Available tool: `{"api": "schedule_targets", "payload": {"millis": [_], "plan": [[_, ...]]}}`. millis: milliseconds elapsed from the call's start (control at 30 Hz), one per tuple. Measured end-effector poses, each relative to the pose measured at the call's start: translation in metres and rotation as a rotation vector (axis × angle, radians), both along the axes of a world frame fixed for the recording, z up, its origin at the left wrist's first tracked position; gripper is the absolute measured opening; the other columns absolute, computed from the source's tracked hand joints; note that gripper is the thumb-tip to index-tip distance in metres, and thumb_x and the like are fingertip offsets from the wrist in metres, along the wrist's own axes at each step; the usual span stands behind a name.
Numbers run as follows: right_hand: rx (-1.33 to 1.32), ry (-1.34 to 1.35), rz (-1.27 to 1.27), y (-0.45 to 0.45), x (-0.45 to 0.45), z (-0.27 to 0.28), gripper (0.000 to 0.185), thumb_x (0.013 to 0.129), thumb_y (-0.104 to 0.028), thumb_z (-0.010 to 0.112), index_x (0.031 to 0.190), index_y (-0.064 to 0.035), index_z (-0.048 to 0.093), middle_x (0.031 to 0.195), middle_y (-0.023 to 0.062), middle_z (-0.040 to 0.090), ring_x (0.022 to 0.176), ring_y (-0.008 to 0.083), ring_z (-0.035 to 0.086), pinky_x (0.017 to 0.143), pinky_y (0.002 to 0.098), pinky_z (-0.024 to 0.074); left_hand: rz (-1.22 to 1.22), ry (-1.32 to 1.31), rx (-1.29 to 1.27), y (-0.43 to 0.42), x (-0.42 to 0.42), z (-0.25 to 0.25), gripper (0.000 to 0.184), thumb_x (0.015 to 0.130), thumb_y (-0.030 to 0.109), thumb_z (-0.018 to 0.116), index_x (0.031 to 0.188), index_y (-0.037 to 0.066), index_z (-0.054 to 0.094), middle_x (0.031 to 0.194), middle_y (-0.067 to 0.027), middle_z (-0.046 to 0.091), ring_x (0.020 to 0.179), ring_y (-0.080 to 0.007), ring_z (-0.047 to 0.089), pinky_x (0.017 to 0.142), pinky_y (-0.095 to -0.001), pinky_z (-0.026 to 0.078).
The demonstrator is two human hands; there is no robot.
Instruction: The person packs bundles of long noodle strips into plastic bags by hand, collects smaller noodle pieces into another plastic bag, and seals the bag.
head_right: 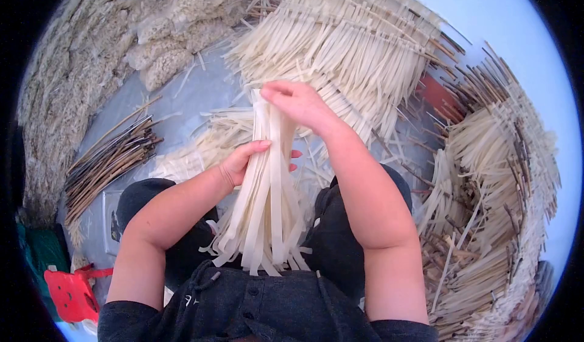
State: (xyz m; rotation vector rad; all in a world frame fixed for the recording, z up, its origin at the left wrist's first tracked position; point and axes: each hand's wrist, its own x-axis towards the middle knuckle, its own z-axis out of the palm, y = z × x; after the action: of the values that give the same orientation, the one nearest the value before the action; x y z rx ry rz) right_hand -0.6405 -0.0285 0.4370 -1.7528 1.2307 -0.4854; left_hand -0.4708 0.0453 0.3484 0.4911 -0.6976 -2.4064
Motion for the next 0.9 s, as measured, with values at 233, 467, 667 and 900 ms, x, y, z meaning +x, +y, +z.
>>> {"api": "schedule_targets", "payload": {"millis": [233,467,667,900], "plan": [[0.312,-0.361,0.089,-0.030,-0.013,-0.008,0.066,0.087,-0.058,0.055,0.131,-0.0094,0.055,0.123,0.0085,0.058,0.114,0.0197,0.052,0.101,0.0326,0.0371,-0.168,0.028,-0.080,0.003,-0.008,0.006,0.079,0.081,0.038,0.068,0.142,0.004,0.030,0.135,-0.0244,0.046,0.118,-0.0369,0.053,0.101,-0.0495,0.044],[0.301,-0.487,-0.062,-0.026,0.011,-0.027,0.075,0.087,-0.063,0.051,0.136,-0.0074,0.047,0.130,0.0134,0.052,0.120,0.0236,0.047,0.103,0.0362,0.0350,-0.068,-0.015,-0.064,0.008,0.002,0.001,0.075,0.082,0.038,0.067,0.140,0.003,0.034,0.132,-0.0224,0.050,0.117,-0.0350,0.054,0.100,-0.0484,0.044],[0.386,-0.569,-0.424,-0.004,0.015,-0.033,0.095,0.081,-0.069,0.054,0.146,-0.0049,0.029,0.140,0.0187,0.042,0.130,0.0299,0.040,0.107,0.0406,0.0318,0.283,-0.045,0.062,-0.011,0.038,-0.014,0.063,0.085,0.038,0.063,0.132,0.000,0.045,0.126,-0.0199,0.056,0.114,-0.0306,0.057,0.097,-0.0434,0.047],[0.020,-0.053,0.080,0.046,0.068,-0.060,0.121,0.068,-0.045,0.082,0.148,0.0038,0.005,0.141,0.0250,0.038,0.133,0.0319,0.038,0.109,0.0348,0.0310,0.758,-0.310,-0.070,-0.026,0.039,0.007,0.046,0.087,0.036,0.065,0.120,0.006,0.056,0.108,-0.0072,0.062,0.100,-0.0192,0.060,0.091,-0.0322,0.047]]}}
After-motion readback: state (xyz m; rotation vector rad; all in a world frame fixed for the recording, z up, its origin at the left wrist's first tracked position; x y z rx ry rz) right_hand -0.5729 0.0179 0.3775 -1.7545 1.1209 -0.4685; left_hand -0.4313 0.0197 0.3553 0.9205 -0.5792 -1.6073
